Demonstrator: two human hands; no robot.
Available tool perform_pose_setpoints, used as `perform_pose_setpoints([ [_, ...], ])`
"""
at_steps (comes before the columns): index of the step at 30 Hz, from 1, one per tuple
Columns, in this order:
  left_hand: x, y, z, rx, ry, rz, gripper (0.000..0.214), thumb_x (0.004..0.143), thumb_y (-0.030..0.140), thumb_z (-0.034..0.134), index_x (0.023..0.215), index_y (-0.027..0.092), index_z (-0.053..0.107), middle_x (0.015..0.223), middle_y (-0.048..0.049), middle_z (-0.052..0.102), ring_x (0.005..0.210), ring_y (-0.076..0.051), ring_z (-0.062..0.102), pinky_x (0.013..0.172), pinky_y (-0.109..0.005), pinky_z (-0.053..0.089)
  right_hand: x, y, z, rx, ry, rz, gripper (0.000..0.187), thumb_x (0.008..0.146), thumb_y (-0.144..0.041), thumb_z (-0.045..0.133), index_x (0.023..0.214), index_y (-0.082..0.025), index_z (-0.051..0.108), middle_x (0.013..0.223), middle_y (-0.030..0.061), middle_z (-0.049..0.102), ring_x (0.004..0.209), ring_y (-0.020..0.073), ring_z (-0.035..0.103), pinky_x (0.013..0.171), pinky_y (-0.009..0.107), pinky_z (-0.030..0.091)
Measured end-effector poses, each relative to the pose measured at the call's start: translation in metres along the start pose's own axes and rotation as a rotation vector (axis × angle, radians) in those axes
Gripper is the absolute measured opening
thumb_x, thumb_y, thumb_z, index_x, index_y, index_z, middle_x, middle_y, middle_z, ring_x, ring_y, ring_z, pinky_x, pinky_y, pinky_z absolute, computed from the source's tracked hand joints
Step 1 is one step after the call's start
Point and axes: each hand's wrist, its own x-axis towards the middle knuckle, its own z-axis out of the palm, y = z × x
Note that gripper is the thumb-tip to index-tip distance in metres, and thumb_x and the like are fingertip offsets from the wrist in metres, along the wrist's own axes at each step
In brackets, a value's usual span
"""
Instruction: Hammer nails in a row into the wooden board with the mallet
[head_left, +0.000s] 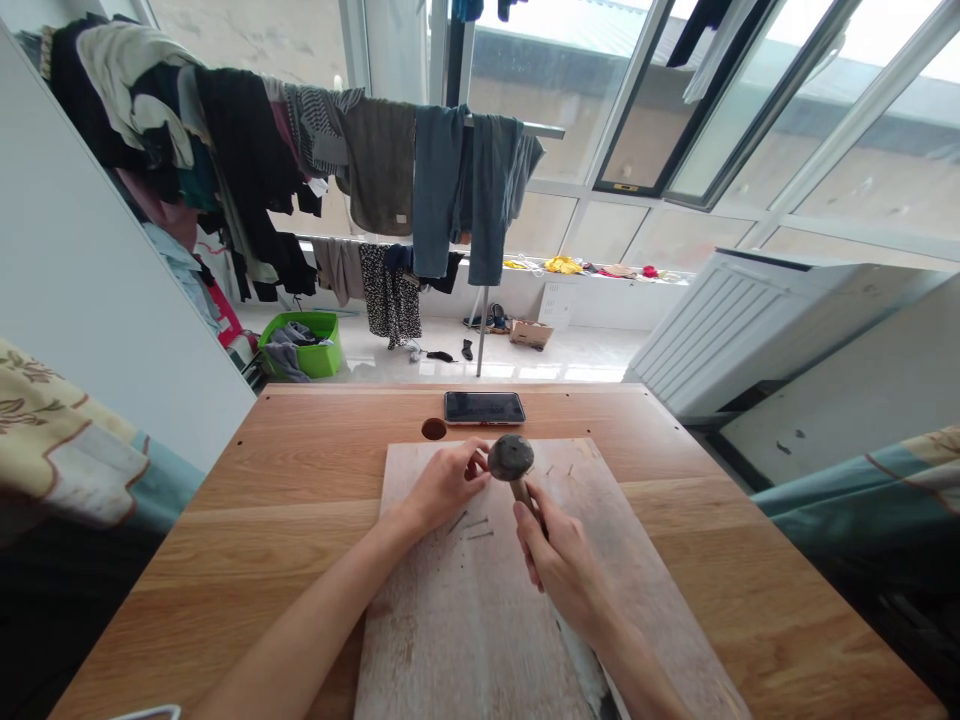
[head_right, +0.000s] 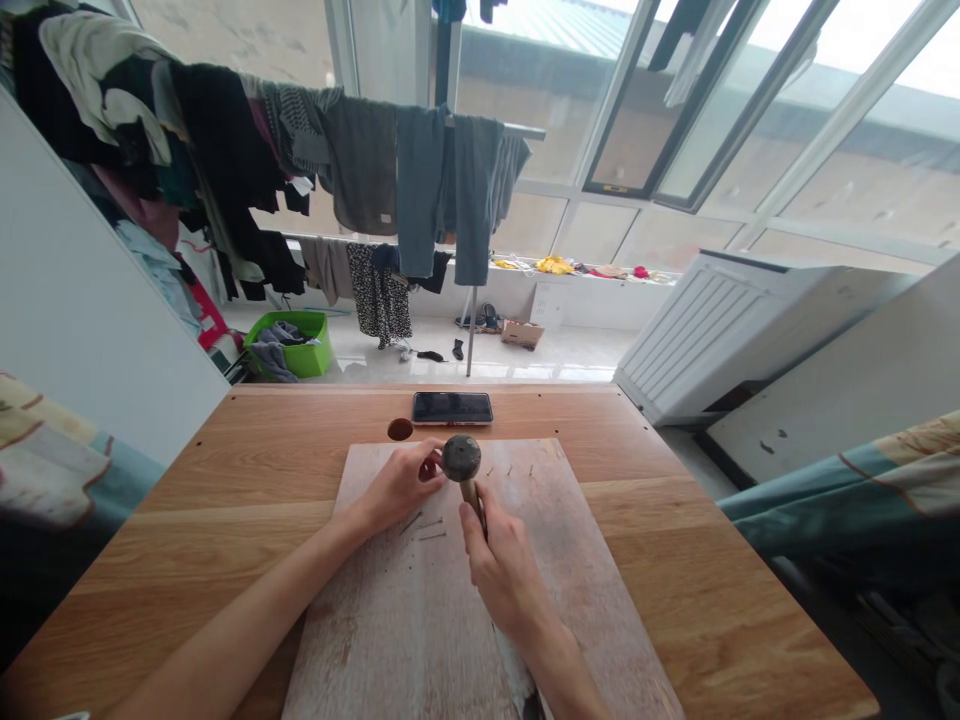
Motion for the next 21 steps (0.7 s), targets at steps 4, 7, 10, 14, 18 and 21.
perform_pose_setpoints([
  [4, 0.001, 0.003, -0.016, 0.094, -0.02, -0.013, 0.019, 0.081, 0.019, 0.065, 0.099, 0.018, 0.061, 0.083, 0.0015, 0.059, 0.066, -0.013, 0.054, 0.062, -0.024, 0.045, -0.01, 0.014, -0.003, 0.045, -0.003, 0.023, 0.043, 0.1, -0.052, 0.044, 0.124, -0.018, 0.057, 0.058, -0.0098, 0.046, 0.036, 0.0091, 0.045, 0.035, 0.019, 0.037],
  [7, 0.0, 0.019, -0.034, 0.231, -0.218, 0.005, 0.008, 0.079, 0.023, 0.065, 0.086, 0.02, 0.061, 0.084, 0.0012, 0.056, 0.071, -0.014, 0.055, 0.065, -0.025, 0.043, -0.026, 0.027, -0.007, 0.124, 0.002, 0.087, 0.048, 0.099, -0.058, 0.045, 0.12, -0.017, 0.057, 0.06, -0.0098, 0.045, 0.036, 0.0075, 0.041, 0.034, 0.019, 0.034],
  [10, -0.005, 0.042, -0.042, 0.421, -0.468, 0.004, 0.008, 0.076, 0.026, 0.068, 0.08, 0.021, 0.064, 0.087, -0.0009, 0.058, 0.074, -0.018, 0.058, 0.063, -0.028, 0.041, -0.042, 0.036, -0.011, 0.141, -0.016, 0.162, 0.048, 0.096, -0.061, 0.049, 0.114, -0.017, 0.06, 0.059, -0.0089, 0.047, 0.036, 0.0078, 0.042, 0.034, 0.019, 0.034],
  [14, -0.011, 0.063, -0.029, 0.618, -0.573, -0.043, 0.009, 0.075, 0.024, 0.069, 0.071, 0.019, 0.062, 0.087, -0.0048, 0.06, 0.072, -0.021, 0.059, 0.058, -0.031, 0.039, -0.048, 0.043, -0.01, 0.116, -0.01, 0.182, 0.051, 0.095, -0.061, 0.05, 0.119, -0.017, 0.059, 0.057, -0.0092, 0.048, 0.036, 0.0088, 0.044, 0.035, 0.02, 0.037],
  [18, -0.01, 0.063, -0.026, 0.597, -0.575, -0.023, 0.006, 0.076, 0.019, 0.066, 0.07, 0.019, 0.062, 0.088, -0.0044, 0.06, 0.075, -0.021, 0.061, 0.061, -0.031, 0.042, -0.046, 0.048, -0.006, 0.158, 0.022, 0.21, 0.054, 0.092, -0.063, 0.053, 0.121, -0.018, 0.058, 0.058, -0.0095, 0.048, 0.034, 0.0093, 0.044, 0.032, 0.02, 0.036],
  [21, -0.006, 0.049, -0.04, 0.422, -0.514, 0.015, 0.002, 0.078, 0.019, 0.067, 0.078, 0.019, 0.065, 0.102, -0.0042, 0.06, 0.085, -0.019, 0.063, 0.075, -0.029, 0.049, -0.046, 0.05, -0.004, 0.167, 0.031, 0.201, 0.054, 0.092, -0.063, 0.054, 0.12, -0.018, 0.059, 0.057, -0.0097, 0.048, 0.034, 0.0092, 0.043, 0.032, 0.02, 0.036],
])
